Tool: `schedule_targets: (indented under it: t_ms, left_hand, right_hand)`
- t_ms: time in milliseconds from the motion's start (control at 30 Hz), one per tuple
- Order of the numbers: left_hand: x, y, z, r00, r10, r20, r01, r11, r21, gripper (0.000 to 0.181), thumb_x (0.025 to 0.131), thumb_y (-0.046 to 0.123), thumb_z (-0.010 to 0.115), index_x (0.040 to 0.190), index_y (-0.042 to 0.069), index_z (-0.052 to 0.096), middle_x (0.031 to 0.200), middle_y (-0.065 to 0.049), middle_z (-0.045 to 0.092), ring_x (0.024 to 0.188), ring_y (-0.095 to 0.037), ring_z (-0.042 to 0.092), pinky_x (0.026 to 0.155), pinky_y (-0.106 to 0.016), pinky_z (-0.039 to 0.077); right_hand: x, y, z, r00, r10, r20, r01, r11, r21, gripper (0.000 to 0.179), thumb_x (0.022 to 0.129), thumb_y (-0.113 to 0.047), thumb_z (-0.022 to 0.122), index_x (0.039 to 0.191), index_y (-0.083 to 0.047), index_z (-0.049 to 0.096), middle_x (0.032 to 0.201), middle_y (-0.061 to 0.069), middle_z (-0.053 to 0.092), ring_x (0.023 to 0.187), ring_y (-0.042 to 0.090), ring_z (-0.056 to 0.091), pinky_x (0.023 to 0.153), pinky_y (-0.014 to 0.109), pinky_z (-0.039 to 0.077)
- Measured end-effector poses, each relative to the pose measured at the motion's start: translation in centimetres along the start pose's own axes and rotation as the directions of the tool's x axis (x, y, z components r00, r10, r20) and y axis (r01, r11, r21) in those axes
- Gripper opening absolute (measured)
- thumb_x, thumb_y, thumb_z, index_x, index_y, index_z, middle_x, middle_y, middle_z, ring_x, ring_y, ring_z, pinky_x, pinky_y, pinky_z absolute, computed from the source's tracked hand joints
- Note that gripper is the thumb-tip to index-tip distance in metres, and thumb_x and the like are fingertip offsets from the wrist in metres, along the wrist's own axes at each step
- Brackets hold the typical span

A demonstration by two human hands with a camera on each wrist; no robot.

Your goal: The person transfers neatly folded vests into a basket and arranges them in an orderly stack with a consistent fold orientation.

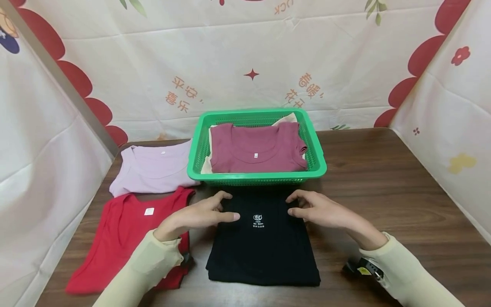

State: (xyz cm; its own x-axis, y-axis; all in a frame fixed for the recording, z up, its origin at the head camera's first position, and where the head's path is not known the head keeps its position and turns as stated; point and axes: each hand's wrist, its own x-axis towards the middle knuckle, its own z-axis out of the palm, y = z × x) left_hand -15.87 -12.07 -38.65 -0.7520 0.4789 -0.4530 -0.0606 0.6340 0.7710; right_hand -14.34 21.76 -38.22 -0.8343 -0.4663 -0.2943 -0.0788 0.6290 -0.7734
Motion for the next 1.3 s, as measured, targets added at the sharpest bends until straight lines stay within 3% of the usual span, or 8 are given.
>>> schedule_targets:
  t_ms: [167, 367, 533, 667, 800, 900, 1067, 1300]
  left_hand:
    - [0.2, 0.0, 0.2, 0.998, 0.022, 0.054, -0.02, 0.999, -0.041, 0.061, 0.095, 0.042, 0.071, 0.146, 0.017, 0.052, 0.113, -0.01, 0.06, 0.105, -0.021, 0.059, 0.088, -0.036, 0.054]
    - [0.4, -0.2, 0.6, 0.998, 0.053, 0.03, -0.052, 0.998, -0.019, 0.053, 0.095, 0.031, 0.074, 0.14, 0.01, 0.056, 0.115, -0.01, 0.06, 0.1, -0.019, 0.06, 0.076, -0.032, 0.057]
    - [0.6, -0.2, 0.7, 0.996, 0.092, 0.006, -0.092, 0.996, 0.008, 0.057, 0.093, 0.019, 0.075, 0.143, 0.003, 0.054, 0.08, -0.007, 0.058, 0.073, -0.016, 0.059, 0.069, -0.03, 0.055]
    - [0.6, -0.3, 0.9, 0.993, 0.114, 0.003, -0.114, 0.993, 0.027, 0.064, 0.089, 0.018, 0.079, 0.146, 0.005, 0.052, 0.064, -0.003, 0.051, 0.06, -0.016, 0.057, 0.067, -0.03, 0.055]
    - [0.6, -0.2, 1.2, 0.995, 0.1, 0.011, -0.1, 0.995, 0.007, 0.071, 0.087, 0.02, 0.083, 0.149, 0.011, 0.051, 0.103, -0.008, 0.06, 0.062, -0.017, 0.057, 0.064, -0.031, 0.056]
    - [0.6, 0.0, 1.5, 0.995, 0.103, 0.005, -0.103, 0.994, 0.037, 0.078, 0.084, 0.019, 0.086, 0.152, 0.014, 0.048, 0.136, -0.01, 0.049, 0.073, -0.017, 0.061, 0.061, -0.033, 0.056]
    - [0.6, 0.4, 2.0, 0.989, 0.139, -0.042, -0.13, 0.976, 0.172, 0.085, 0.078, 0.011, 0.089, 0.153, 0.011, 0.048, 0.136, -0.011, 0.053, 0.09, -0.019, 0.064, 0.061, -0.032, 0.057]
    - [0.3, 0.5, 2.1, 0.983, 0.155, -0.101, -0.117, 0.944, 0.309, 0.085, 0.076, 0.008, 0.089, 0.152, 0.013, 0.051, 0.139, -0.009, 0.056, 0.125, -0.026, 0.053, 0.109, -0.049, 0.048]
  right_hand:
    - [-0.1, 0.1, 0.6, 0.999, 0.008, 0.042, -0.011, 0.998, 0.064, 0.051, 0.097, -0.023, 0.07, 0.14, 0.0, 0.053, 0.086, 0.013, 0.06, 0.069, 0.023, 0.068, 0.064, 0.036, 0.06]
    - [-0.3, -0.3, 1.3, 0.997, -0.023, -0.078, 0.015, 0.994, -0.106, 0.052, 0.091, -0.01, 0.073, 0.139, 0.0, 0.056, 0.091, 0.009, 0.053, 0.054, 0.019, 0.059, 0.062, 0.029, 0.051]
    - [-0.3, -0.5, 1.4, 0.99, -0.04, -0.137, 0.011, 0.978, -0.211, 0.049, 0.089, -0.004, 0.073, 0.137, -0.001, 0.06, 0.094, 0.01, 0.055, 0.064, 0.014, 0.054, 0.072, 0.03, 0.047]
    - [-0.2, -0.4, 1.4, 0.992, -0.076, -0.098, 0.051, 0.97, -0.238, 0.049, 0.089, -0.009, 0.077, 0.136, -0.008, 0.063, 0.1, 0.009, 0.055, 0.079, 0.016, 0.05, 0.075, 0.032, 0.043]
    - [-0.3, -0.3, 1.6, 0.994, -0.108, -0.027, 0.098, 0.966, -0.241, 0.049, 0.088, -0.013, 0.079, 0.134, -0.018, 0.065, 0.119, 0.013, 0.056, 0.103, 0.026, 0.055, 0.087, 0.043, 0.049]
    - [-0.4, -0.6, 2.0, 0.997, -0.07, -0.014, 0.065, 0.968, -0.242, 0.061, 0.085, -0.013, 0.081, 0.142, -0.018, 0.061, 0.146, 0.028, 0.048, 0.132, 0.047, 0.049, 0.103, 0.062, 0.046]
    - [-0.5, -0.9, 2.2, 0.999, 0.027, -0.025, -0.033, 0.963, -0.268, 0.083, 0.082, -0.015, 0.086, 0.155, -0.012, 0.048, 0.163, 0.037, 0.027, 0.149, 0.059, 0.027, 0.113, 0.071, 0.034]
    - [-0.5, -1.1, 1.9, 0.999, 0.033, -0.008, -0.034, 0.952, -0.303, 0.087, 0.082, -0.014, 0.086, 0.157, -0.01, 0.044, 0.163, 0.035, 0.029, 0.149, 0.055, 0.03, 0.115, 0.067, 0.035]
